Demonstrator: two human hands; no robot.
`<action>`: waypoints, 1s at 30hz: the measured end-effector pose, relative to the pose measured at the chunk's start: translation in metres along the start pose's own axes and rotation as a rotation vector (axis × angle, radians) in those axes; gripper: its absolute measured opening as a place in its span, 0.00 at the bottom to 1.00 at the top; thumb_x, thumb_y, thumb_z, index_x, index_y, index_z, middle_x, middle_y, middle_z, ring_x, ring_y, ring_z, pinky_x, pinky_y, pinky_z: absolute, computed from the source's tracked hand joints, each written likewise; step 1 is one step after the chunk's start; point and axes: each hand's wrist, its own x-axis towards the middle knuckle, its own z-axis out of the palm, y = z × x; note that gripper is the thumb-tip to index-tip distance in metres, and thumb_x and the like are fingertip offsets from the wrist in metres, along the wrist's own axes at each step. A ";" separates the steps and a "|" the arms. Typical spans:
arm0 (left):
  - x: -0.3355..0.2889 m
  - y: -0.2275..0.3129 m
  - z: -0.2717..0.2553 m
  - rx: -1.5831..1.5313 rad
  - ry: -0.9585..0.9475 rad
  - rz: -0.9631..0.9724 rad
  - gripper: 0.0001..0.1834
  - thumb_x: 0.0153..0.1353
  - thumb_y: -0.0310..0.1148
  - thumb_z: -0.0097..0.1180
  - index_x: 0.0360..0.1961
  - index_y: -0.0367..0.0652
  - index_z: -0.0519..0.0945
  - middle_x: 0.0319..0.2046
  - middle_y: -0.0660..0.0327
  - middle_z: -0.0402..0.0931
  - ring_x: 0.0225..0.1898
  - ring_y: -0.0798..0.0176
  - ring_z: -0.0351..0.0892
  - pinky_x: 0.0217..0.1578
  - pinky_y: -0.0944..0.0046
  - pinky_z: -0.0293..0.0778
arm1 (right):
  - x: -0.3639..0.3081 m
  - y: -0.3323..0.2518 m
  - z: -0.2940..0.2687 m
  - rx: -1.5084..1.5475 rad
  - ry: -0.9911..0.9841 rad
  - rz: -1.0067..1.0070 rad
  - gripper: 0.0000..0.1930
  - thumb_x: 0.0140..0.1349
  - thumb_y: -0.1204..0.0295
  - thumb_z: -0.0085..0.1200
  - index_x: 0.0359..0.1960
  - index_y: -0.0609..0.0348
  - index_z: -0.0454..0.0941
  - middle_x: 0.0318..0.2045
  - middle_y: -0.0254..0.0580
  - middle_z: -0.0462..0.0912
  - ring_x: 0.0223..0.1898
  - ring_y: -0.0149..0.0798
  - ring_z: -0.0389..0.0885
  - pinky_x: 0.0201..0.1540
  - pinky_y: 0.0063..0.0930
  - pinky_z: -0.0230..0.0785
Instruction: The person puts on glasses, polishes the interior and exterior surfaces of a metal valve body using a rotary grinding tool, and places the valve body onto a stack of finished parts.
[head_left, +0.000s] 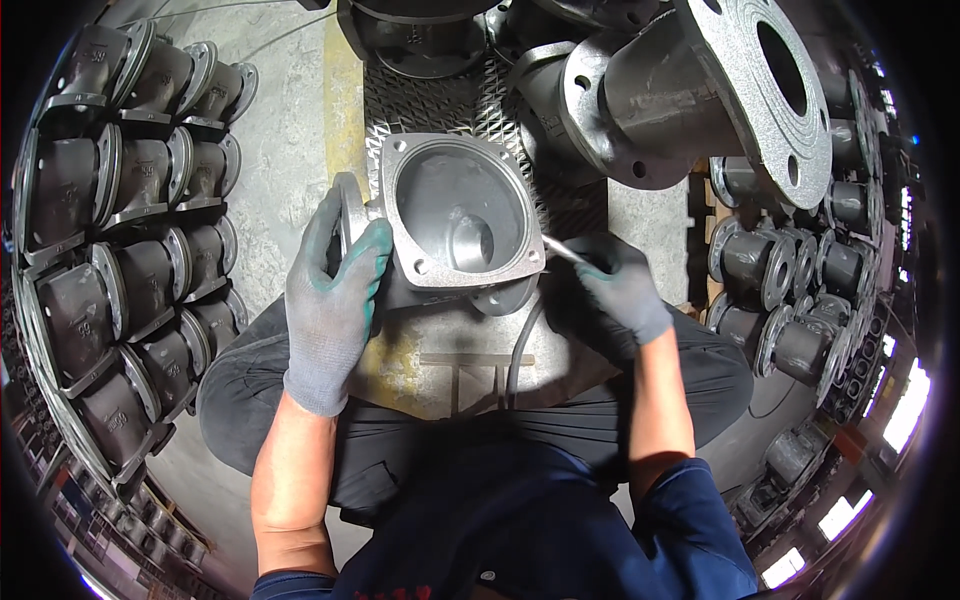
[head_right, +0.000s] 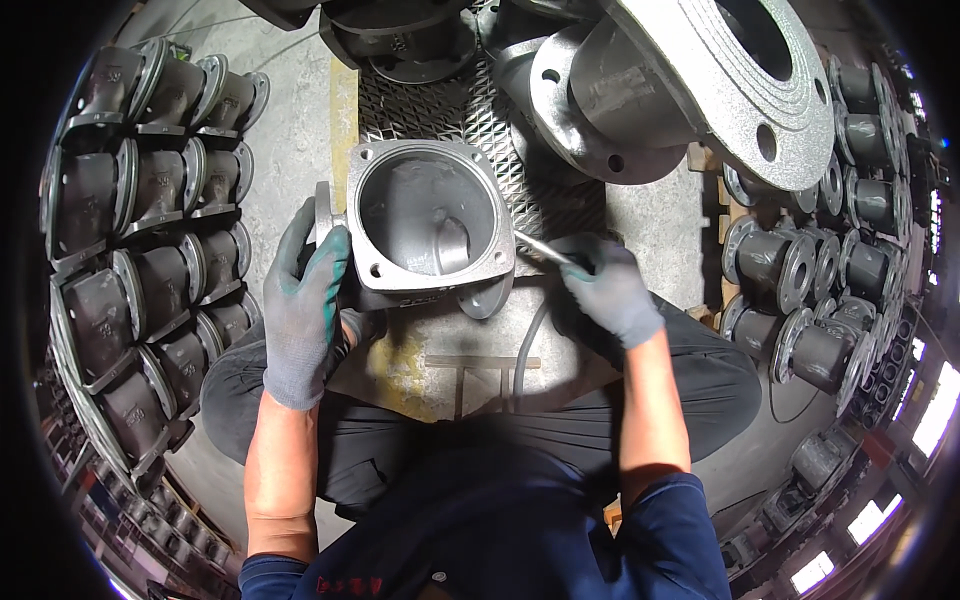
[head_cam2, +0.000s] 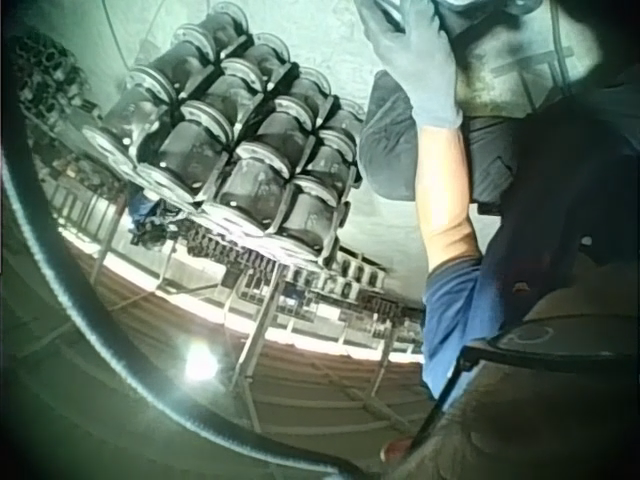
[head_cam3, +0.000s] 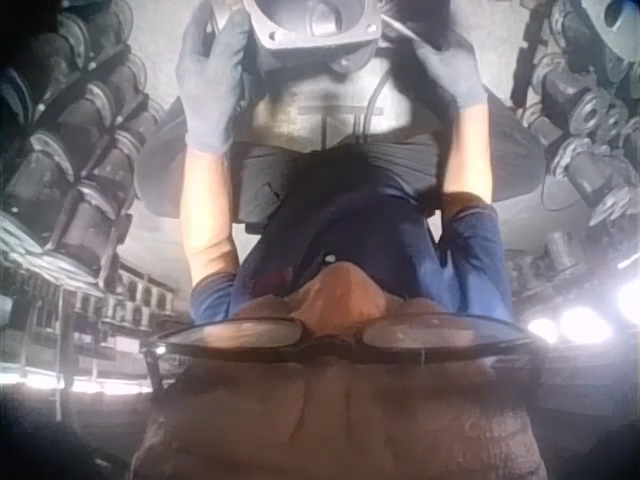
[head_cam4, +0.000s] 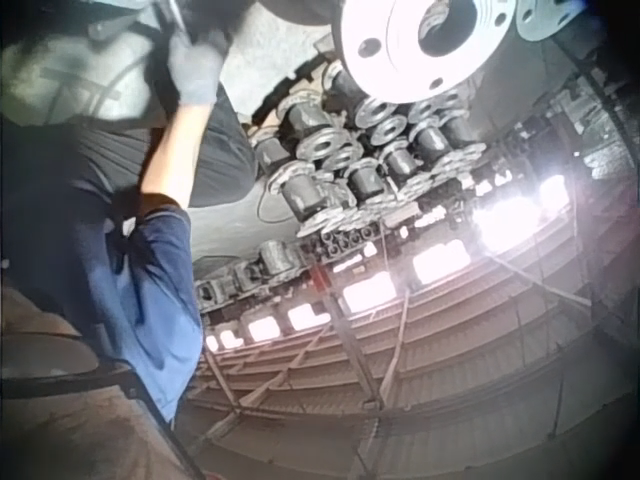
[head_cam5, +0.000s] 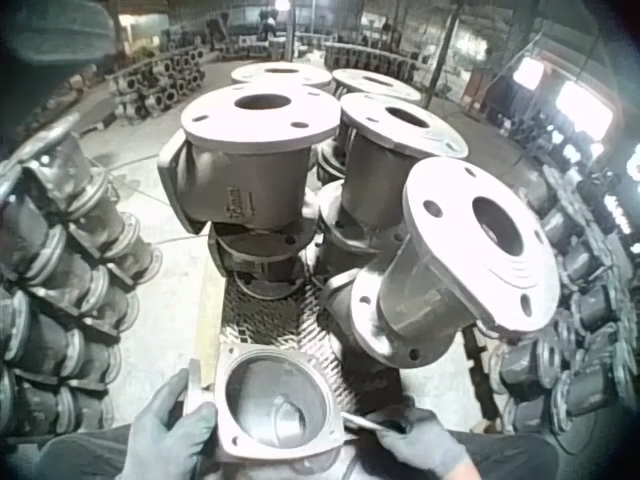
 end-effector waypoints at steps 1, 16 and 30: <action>0.001 0.001 0.002 0.034 -0.001 0.015 0.40 0.75 0.29 0.65 0.83 0.31 0.64 0.42 0.67 0.80 0.32 0.81 0.70 0.34 0.77 0.69 | -0.007 0.003 -0.011 0.052 0.049 0.023 0.16 0.65 0.74 0.66 0.55 0.60 0.89 0.44 0.53 0.91 0.44 0.49 0.91 0.51 0.38 0.82; 0.004 -0.005 -0.005 0.190 -0.025 0.123 0.41 0.73 0.34 0.67 0.82 0.30 0.66 0.47 0.61 0.85 0.36 0.77 0.76 0.38 0.73 0.76 | 0.064 -0.110 -0.018 -0.154 -0.118 -0.346 0.26 0.66 0.84 0.60 0.67 0.59 0.83 0.59 0.54 0.86 0.61 0.52 0.87 0.67 0.39 0.78; 0.009 -0.008 -0.007 0.135 -0.030 0.126 0.41 0.72 0.34 0.67 0.82 0.28 0.67 0.47 0.61 0.87 0.37 0.77 0.78 0.39 0.73 0.77 | 0.072 -0.107 -0.011 -0.110 -0.138 -0.349 0.20 0.71 0.82 0.61 0.64 0.63 0.84 0.56 0.51 0.88 0.58 0.43 0.88 0.64 0.35 0.79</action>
